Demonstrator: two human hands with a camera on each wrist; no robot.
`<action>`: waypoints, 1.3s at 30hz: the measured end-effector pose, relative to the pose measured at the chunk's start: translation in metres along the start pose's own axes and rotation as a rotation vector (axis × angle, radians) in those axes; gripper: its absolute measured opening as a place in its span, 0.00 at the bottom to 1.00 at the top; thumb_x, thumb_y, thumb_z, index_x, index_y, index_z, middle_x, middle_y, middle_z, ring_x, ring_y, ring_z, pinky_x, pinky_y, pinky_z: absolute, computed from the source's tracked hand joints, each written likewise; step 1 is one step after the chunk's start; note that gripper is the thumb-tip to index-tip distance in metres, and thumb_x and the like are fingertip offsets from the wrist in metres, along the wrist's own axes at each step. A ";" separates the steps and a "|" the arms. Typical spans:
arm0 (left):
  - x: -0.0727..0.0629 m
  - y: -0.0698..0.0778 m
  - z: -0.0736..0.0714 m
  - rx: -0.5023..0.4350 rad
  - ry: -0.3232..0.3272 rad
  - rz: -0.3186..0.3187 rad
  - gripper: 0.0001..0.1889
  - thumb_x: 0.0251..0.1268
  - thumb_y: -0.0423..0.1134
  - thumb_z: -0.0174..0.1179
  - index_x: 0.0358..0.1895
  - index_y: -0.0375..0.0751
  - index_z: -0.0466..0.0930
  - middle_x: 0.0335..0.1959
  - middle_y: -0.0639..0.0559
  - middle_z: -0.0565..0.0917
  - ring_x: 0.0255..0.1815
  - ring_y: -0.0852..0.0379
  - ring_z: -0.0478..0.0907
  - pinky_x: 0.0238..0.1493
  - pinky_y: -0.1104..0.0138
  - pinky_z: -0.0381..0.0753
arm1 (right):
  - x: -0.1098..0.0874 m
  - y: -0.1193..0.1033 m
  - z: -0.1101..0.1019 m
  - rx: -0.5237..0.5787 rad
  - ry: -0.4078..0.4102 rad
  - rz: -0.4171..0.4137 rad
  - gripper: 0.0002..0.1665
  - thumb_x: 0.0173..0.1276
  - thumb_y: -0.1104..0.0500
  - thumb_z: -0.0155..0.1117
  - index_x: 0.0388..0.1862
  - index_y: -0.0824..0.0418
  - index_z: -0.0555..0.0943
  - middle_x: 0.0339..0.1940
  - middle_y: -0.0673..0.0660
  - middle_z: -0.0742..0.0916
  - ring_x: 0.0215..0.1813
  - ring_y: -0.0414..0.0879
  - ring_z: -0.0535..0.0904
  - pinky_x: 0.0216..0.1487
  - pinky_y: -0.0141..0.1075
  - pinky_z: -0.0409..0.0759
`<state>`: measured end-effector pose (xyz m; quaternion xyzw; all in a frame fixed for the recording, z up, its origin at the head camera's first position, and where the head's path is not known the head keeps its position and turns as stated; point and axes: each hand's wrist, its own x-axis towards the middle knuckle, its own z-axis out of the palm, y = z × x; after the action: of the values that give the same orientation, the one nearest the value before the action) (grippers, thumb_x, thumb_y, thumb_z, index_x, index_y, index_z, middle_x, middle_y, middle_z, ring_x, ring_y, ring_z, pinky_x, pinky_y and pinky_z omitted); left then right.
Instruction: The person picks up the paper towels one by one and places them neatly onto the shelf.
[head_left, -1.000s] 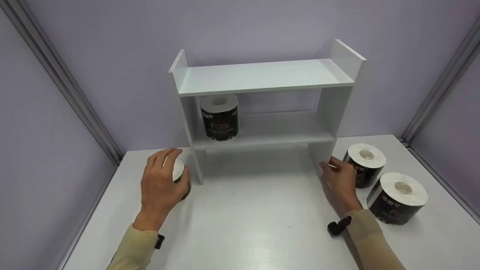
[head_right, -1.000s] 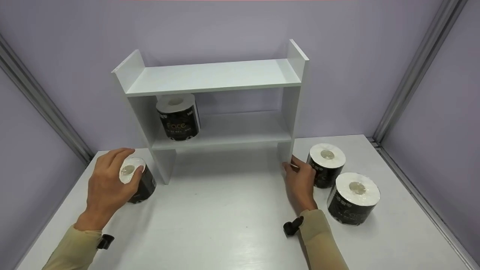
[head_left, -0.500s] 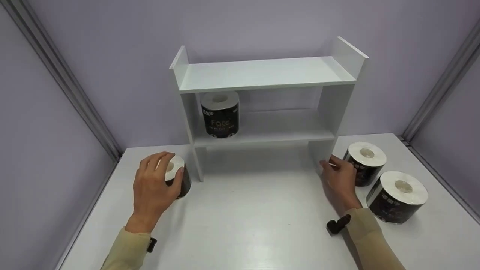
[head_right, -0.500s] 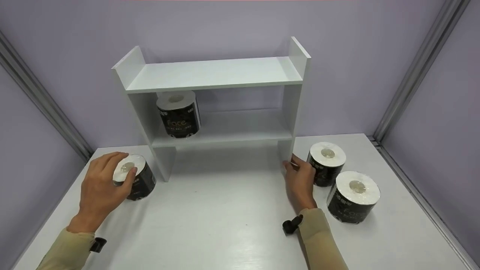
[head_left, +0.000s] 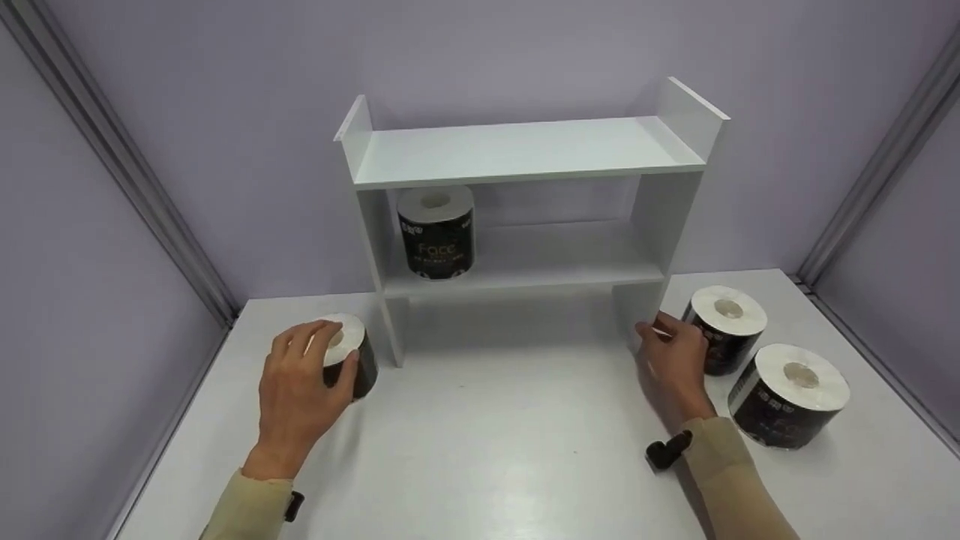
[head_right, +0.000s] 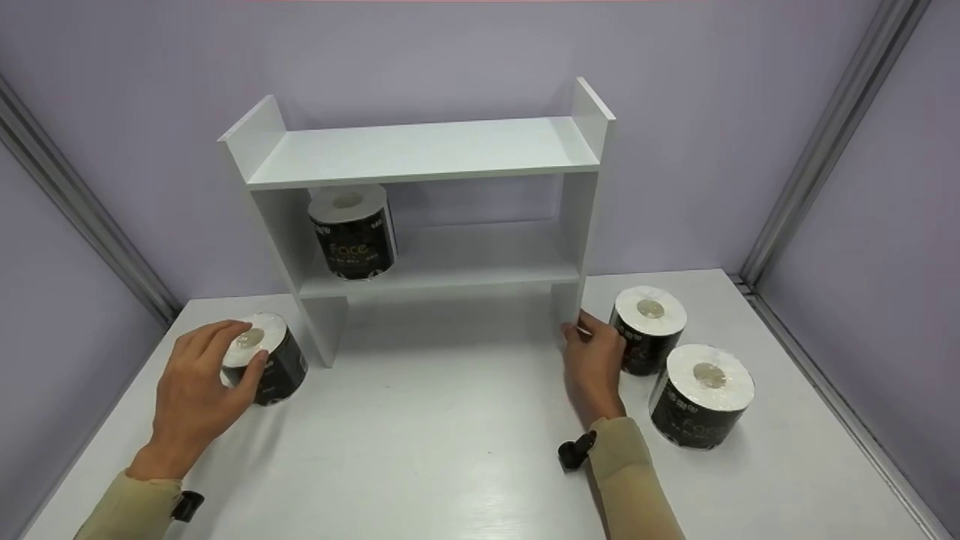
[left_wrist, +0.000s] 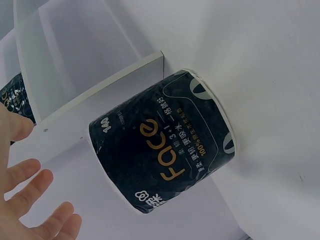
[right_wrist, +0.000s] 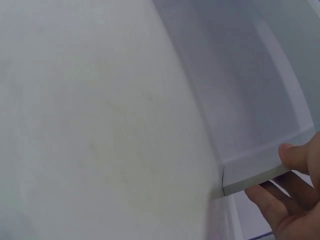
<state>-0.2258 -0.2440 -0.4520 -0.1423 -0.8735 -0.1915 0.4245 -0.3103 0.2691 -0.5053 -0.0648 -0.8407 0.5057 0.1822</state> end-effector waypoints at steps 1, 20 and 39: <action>0.000 0.000 0.000 0.002 0.000 0.001 0.21 0.64 0.37 0.75 0.59 0.35 0.85 0.57 0.38 0.85 0.61 0.34 0.78 0.52 0.42 0.82 | 0.001 -0.002 0.001 -0.003 0.019 -0.015 0.21 0.79 0.56 0.67 0.67 0.61 0.85 0.63 0.64 0.89 0.62 0.59 0.88 0.60 0.41 0.88; -0.012 -0.008 -0.003 0.021 -0.021 -0.063 0.21 0.67 0.39 0.74 0.60 0.35 0.85 0.58 0.37 0.85 0.61 0.33 0.78 0.56 0.40 0.81 | 0.009 -0.025 0.016 0.186 0.387 -0.148 0.16 0.72 0.64 0.72 0.58 0.63 0.90 0.55 0.64 0.92 0.45 0.37 0.89 0.44 0.16 0.80; -0.021 -0.029 0.007 0.007 -0.062 -0.053 0.23 0.64 0.38 0.75 0.61 0.34 0.85 0.58 0.36 0.84 0.61 0.31 0.77 0.55 0.39 0.80 | 0.010 -0.020 0.012 0.209 0.334 -0.136 0.18 0.71 0.65 0.72 0.59 0.65 0.89 0.56 0.67 0.91 0.43 0.32 0.89 0.43 0.16 0.81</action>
<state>-0.2302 -0.2680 -0.4790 -0.1236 -0.8904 -0.1949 0.3923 -0.3226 0.2528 -0.4899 -0.0717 -0.7442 0.5588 0.3588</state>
